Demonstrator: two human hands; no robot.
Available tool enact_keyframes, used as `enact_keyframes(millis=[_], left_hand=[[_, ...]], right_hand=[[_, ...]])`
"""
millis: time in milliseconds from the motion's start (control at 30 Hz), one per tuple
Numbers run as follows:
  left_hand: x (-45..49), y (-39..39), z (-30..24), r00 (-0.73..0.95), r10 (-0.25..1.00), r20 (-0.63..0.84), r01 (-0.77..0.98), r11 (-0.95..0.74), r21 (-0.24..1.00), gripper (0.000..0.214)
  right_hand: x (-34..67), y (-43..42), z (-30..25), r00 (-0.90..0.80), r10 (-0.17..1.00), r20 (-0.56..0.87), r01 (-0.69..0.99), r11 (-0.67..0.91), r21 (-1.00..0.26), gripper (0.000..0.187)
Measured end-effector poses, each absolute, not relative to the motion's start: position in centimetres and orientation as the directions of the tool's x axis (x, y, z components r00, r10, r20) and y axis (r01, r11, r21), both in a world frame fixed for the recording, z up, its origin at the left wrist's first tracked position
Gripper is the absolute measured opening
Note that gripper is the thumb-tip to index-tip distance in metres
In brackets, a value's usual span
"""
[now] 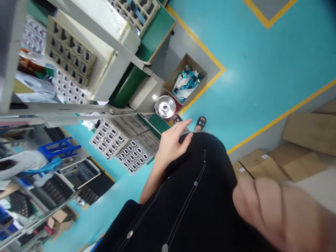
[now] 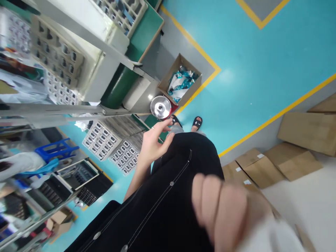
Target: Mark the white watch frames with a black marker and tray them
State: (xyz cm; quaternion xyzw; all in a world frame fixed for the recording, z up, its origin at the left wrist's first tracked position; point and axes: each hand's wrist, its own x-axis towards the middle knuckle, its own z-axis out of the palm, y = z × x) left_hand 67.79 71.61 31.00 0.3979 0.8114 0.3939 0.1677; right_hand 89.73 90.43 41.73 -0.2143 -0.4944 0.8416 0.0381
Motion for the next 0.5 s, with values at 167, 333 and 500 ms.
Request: enact_keyframes(millis=[167,333,500], left_hand=[[68.0,71.7,31.0,-0.698,0.715,0.021,0.365,0.331,0.87,0.039],[68.2,73.5,32.2,-0.725,0.683,-0.087,0.045,0.174,0.984,0.031],[68.0,75.8,33.0,-0.633,0.761,-0.141,-0.08,0.117,0.99,0.042]], right_hand=[[82.4,88.9,33.1,-0.742,0.574,-0.348,-0.066,-0.579,-0.813,0.042],[81.0,88.7,30.2,-0.777,0.495,-0.388,0.078,-0.536,-0.84,0.061],[81.3,90.4,29.7,-0.851,0.442,-0.283,0.151,-0.31,-0.939,0.058]])
